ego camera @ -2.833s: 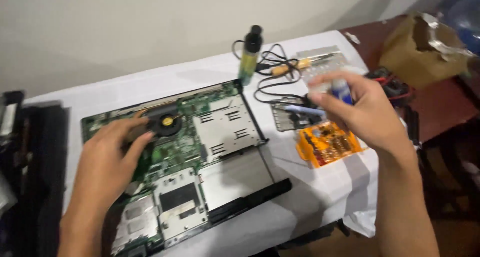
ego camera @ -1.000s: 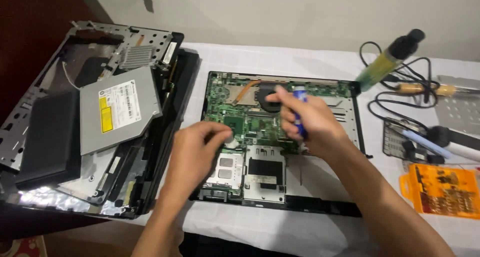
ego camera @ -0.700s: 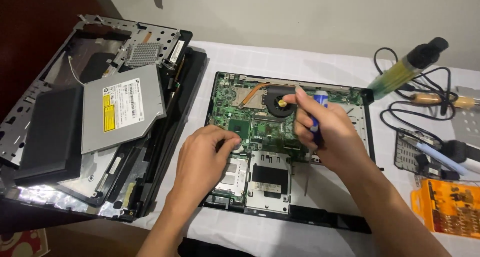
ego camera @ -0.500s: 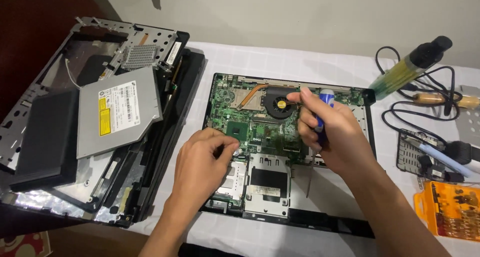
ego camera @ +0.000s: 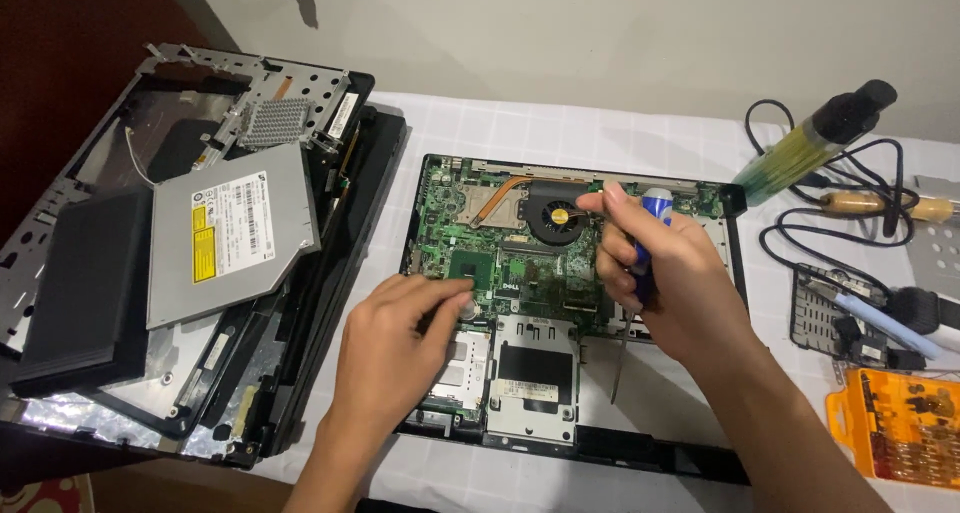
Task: Disassembling internal components of a laptop, including removing screws, the battery, and the optical drive.
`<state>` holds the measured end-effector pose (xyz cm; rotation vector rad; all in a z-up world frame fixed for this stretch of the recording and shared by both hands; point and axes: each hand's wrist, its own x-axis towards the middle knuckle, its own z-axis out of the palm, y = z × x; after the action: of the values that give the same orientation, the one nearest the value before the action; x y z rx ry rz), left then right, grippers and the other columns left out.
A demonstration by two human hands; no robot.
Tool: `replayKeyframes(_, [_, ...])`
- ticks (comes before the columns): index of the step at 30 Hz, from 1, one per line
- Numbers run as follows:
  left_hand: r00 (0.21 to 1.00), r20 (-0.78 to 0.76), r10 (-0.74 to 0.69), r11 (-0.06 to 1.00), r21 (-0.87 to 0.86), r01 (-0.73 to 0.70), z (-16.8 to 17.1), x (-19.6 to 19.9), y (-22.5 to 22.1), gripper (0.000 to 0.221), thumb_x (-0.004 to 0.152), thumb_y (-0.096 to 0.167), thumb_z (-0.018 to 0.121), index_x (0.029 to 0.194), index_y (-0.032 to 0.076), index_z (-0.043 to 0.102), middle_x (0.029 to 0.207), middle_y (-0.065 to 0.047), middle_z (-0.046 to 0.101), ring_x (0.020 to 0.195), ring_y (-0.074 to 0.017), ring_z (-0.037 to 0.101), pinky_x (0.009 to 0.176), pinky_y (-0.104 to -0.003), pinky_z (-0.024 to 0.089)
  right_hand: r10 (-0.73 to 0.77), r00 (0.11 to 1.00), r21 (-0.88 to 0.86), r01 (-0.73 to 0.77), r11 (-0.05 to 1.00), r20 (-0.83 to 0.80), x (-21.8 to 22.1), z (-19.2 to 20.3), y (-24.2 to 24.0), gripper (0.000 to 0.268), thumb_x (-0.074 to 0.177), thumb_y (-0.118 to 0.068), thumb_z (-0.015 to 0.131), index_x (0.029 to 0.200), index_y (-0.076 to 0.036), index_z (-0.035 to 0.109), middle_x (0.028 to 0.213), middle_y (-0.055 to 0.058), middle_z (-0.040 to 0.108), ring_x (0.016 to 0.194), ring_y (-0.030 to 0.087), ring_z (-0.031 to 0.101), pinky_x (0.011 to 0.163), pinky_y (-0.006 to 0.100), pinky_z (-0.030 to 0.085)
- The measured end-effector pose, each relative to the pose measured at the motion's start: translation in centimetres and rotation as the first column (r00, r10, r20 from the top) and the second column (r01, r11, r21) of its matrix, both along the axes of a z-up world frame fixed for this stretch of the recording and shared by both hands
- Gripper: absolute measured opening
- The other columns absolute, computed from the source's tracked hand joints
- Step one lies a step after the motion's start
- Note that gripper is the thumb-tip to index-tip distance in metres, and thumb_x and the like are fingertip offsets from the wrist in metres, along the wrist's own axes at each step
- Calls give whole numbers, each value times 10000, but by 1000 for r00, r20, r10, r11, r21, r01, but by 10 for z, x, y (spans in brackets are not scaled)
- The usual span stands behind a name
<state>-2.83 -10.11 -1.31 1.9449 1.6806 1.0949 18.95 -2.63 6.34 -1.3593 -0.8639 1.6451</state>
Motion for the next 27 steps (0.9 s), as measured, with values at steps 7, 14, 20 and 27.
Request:
replayKeyframes(7, [990,-131,-56,990,123,72,-3,3,-2,217,967,214,682,1137,130,788,827,32,779,752,-144,658,636,-300,558,25,999,23,-24,999,-28,2,-2,-1,351,1034,-313,529,1136,3,643,596,-23,282,481,113,270,410,267,184])
replayKeyframes(14, [997,4,-72,997,-23,72,-6,0,1,238,967,260,649,1141,179,789,907,15,809,719,-110,669,587,-279,570,20,999,41,-18,999,-34,2,-3,0,351,1035,-327,525,1127,-5,630,598,-21,295,477,119,282,411,275,179])
replayKeyframes(20, [996,-74,40,996,84,-34,1,3,-1,200,967,261,664,1082,164,795,863,29,797,781,-130,673,585,-300,555,3,1000,29,-3,1000,-30,1,-1,-2,343,1040,-333,526,1132,-19,630,600,-21,308,487,119,295,421,280,183])
replayKeyframes(27, [995,-94,16,998,-67,-23,2,5,4,235,966,327,642,1125,241,792,849,53,794,821,-126,686,604,-340,553,-1,998,70,5,998,-58,4,-4,-2,400,1042,-375,509,1119,-6,640,610,-8,346,491,127,331,413,287,233])
